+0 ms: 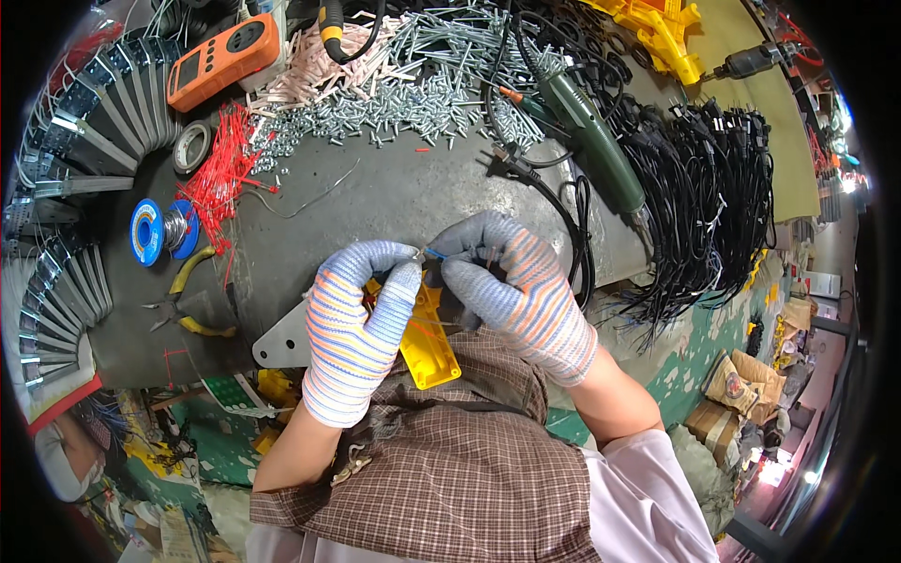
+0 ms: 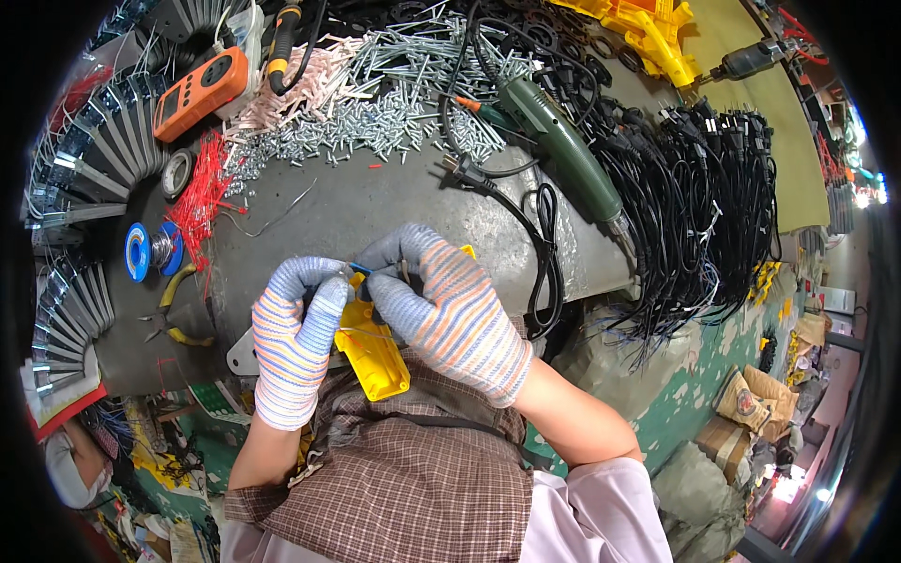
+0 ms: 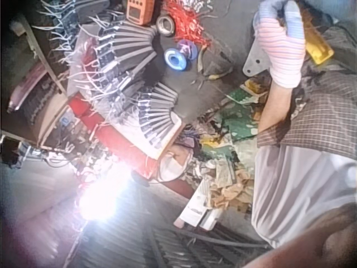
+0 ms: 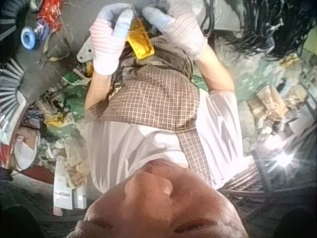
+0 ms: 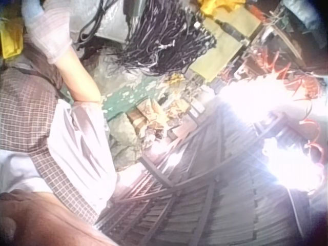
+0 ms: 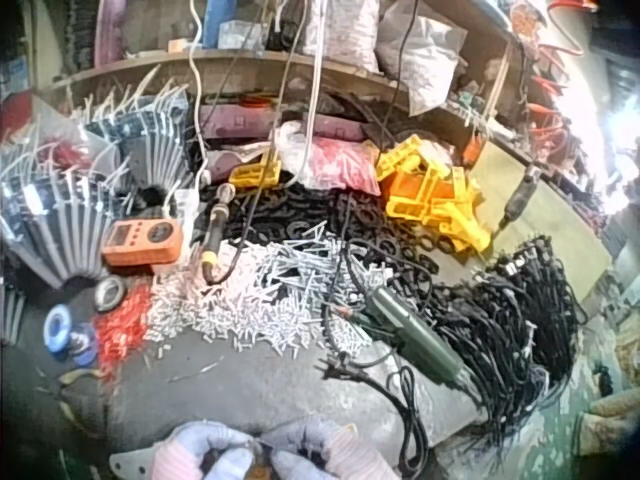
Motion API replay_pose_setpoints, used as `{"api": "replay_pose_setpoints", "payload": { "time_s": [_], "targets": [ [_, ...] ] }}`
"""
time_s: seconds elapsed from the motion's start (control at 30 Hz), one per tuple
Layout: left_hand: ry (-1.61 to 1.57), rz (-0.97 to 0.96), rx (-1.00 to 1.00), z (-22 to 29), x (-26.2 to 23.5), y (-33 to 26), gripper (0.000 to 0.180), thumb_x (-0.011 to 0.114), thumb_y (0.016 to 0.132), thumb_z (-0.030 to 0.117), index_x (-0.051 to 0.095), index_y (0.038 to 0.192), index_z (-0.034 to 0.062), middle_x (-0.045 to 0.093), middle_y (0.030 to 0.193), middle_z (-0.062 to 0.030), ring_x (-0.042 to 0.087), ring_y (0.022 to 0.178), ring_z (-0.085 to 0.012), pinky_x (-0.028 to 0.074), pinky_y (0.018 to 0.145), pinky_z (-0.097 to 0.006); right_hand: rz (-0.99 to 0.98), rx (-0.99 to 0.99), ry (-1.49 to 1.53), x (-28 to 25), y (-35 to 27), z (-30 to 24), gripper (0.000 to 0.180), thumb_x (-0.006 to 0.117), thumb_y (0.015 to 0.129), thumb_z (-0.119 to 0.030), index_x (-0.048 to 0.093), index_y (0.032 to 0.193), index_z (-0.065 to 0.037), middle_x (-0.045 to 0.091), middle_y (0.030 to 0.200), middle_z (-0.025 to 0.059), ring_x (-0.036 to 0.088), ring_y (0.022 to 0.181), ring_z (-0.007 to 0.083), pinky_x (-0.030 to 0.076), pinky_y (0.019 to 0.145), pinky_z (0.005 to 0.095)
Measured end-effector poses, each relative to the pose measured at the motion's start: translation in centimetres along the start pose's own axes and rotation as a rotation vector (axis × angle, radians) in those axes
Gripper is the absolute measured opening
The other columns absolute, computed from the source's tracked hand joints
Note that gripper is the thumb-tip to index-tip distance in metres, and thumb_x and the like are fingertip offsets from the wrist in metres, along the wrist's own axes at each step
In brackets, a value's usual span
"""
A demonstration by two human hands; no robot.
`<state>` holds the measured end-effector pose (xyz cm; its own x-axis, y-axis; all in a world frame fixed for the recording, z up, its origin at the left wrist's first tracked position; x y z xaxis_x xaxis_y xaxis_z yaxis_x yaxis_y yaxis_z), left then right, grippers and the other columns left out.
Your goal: The person assembles and wires a yellow electronic housing by connecting wires and a circuit board with screws and connectors, using an electric screwdriver, pliers, and a soldering iron.
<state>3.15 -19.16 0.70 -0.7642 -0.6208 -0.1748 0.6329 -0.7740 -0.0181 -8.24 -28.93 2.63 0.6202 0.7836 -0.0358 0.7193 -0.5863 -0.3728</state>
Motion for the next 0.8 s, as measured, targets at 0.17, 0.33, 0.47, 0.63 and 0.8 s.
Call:
{"api": "replay_pose_setpoints", "payload": {
  "time_s": [0.17,0.33,0.47,0.63,0.8],
  "targets": [
    [0.039,-0.014,0.036,0.5,0.0,0.1,0.012,0.068,0.082,0.012,0.067,0.089,0.0031,0.066,0.082,-0.0100,0.063,0.073,-0.0210,0.049,0.069,-0.032,0.001,-0.059,-0.019,0.4,0.2,-0.1,0.015,0.056,0.089,-0.012,0.059,0.098,0.000,0.061,0.082,0.0048,0.057,0.076,0.0079,0.048,0.069,0.0253],
    [0.063,-0.012,0.086,0.5,0.0,0.0,0.012,0.069,0.080,0.010,0.067,0.090,0.0038,0.067,0.084,-0.0103,0.064,0.076,-0.0236,0.049,0.071,-0.033,-0.027,-0.028,0.015,0.7,0.1,0.1,0.011,0.056,0.090,-0.011,0.058,0.096,-0.002,0.059,0.083,0.0015,0.055,0.078,0.0066,0.047,0.070,0.0242],
    [0.040,-0.013,0.089,0.6,0.1,0.0,0.013,0.069,0.079,0.009,0.067,0.090,0.0039,0.067,0.085,-0.0101,0.064,0.077,-0.0244,0.049,0.071,-0.033,-0.021,-0.056,-0.010,0.7,0.2,0.1,0.011,0.056,0.089,-0.011,0.058,0.096,-0.003,0.058,0.082,0.0013,0.054,0.077,0.0063,0.046,0.069,0.0241],
    [0.071,-0.014,0.104,0.9,0.1,0.1,0.012,0.069,0.079,0.009,0.067,0.090,0.0041,0.067,0.084,-0.0103,0.063,0.077,-0.0252,0.049,0.072,-0.033,0.020,-0.172,-0.101,0.6,0.1,-0.7,0.009,0.057,0.088,-0.010,0.058,0.093,-0.002,0.057,0.078,0.0021,0.053,0.072,0.0072,0.046,0.065,0.0249],
    [0.152,-0.009,0.246,2.2,0.4,0.0,0.013,0.068,0.077,0.007,0.066,0.090,0.0055,0.067,0.084,-0.0090,0.062,0.077,-0.0274,0.048,0.077,-0.037,0.041,-0.208,-0.138,0.5,0.0,-1.0,0.008,0.058,0.088,-0.010,0.057,0.089,-0.002,0.056,0.074,0.0039,0.053,0.068,0.0092,0.046,0.063,0.0259]
  ]
}}
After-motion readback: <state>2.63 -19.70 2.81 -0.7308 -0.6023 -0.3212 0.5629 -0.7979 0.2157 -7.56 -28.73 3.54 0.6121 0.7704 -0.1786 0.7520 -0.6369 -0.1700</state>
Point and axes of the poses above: each hand's wrist, its own y-axis towards the middle knuckle, its own x-axis out of the palm, z = x × y, the point moved 9 cm from there along y, towards the middle knuckle
